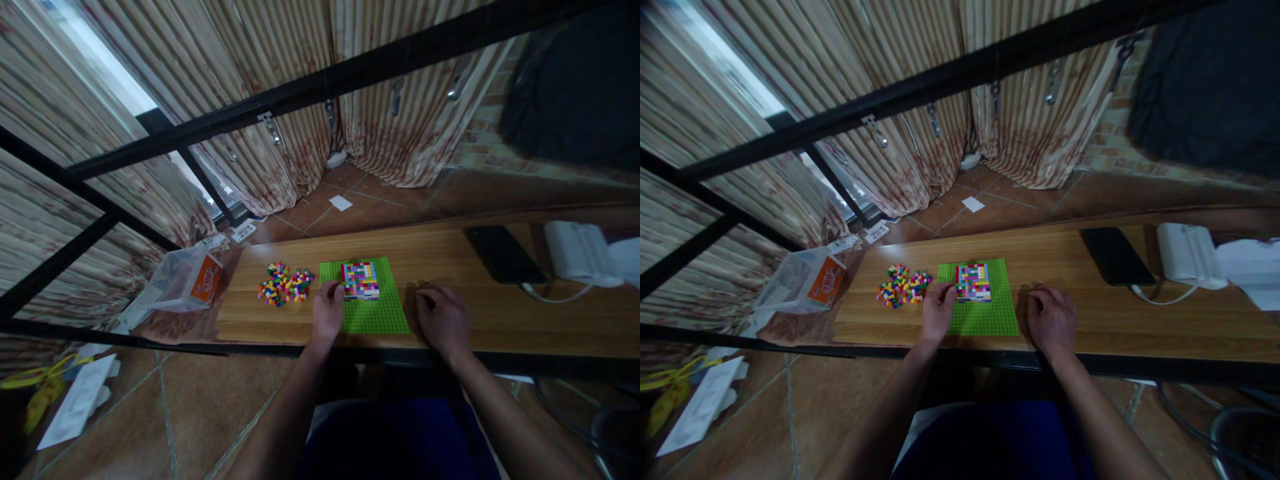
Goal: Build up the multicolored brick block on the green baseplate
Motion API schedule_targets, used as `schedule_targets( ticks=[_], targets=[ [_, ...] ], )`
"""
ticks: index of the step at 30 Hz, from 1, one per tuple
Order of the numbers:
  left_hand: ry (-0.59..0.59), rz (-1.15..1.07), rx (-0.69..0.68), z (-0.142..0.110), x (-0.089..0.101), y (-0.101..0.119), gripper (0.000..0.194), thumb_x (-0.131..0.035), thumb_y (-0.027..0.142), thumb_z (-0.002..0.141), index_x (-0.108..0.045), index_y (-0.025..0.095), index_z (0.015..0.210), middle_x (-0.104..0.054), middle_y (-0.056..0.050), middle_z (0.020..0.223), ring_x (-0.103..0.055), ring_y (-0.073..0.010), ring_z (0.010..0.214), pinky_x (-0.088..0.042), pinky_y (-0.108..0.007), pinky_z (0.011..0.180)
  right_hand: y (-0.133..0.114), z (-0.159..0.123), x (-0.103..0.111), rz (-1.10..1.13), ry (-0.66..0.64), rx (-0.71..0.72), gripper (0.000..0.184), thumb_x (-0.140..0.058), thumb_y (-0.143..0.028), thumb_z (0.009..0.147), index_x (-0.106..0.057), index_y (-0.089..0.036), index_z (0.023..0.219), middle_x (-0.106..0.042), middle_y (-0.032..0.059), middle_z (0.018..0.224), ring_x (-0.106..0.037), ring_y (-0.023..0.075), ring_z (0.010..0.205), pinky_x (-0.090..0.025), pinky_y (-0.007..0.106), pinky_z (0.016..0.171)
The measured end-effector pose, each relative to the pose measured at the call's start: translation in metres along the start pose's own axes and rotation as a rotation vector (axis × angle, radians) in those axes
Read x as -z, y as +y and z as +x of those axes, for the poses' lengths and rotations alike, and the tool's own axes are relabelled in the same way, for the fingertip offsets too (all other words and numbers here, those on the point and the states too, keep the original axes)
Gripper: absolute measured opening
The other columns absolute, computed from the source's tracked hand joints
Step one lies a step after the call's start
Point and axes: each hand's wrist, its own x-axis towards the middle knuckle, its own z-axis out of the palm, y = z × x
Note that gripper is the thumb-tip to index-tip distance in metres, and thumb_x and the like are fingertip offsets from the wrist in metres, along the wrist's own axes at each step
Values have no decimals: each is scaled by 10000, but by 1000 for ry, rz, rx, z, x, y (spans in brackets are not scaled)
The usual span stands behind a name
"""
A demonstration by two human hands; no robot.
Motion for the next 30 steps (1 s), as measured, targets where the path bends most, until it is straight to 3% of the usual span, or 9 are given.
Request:
schedule_targets(
  ticks=[16,23,27,30],
  targets=[
    [19,26,-25,-3,-4,2,167,-633,241,884,-684,154,1017,-734,-51,838,-699,-164,774,-558,-279,742,0,0,0,-14,-9,8,293,-489,-354,909,-730,-195,865,-718,121,995,-635,270,953,-494,442,895],
    [12,106,-33,-7,-2,7,203,-580,249,913,-649,167,1086,-734,-102,1005,-703,-207,909,-557,-351,853,8,-1,-4,-29,7,43,317,-481,-387,911,-725,-189,873,-723,124,995,-639,275,931,-500,438,879],
    [59,170,-77,-14,-10,16,389,-589,385,915,-583,176,1243,-662,-153,1216,-629,-275,1146,-497,-432,998,12,0,-4,-2,-4,85,314,-484,-388,912,-719,-185,868,-725,128,967,-644,274,920,-504,433,865],
    [44,295,-106,-17,-25,29,802,-763,534,739,-467,175,1392,-587,-186,1308,-540,-354,1245,-427,-503,1067,15,0,-5,11,5,99,315,-487,-400,912,-718,-190,868,-724,127,973,-648,273,913,-506,434,858]
  ],
)
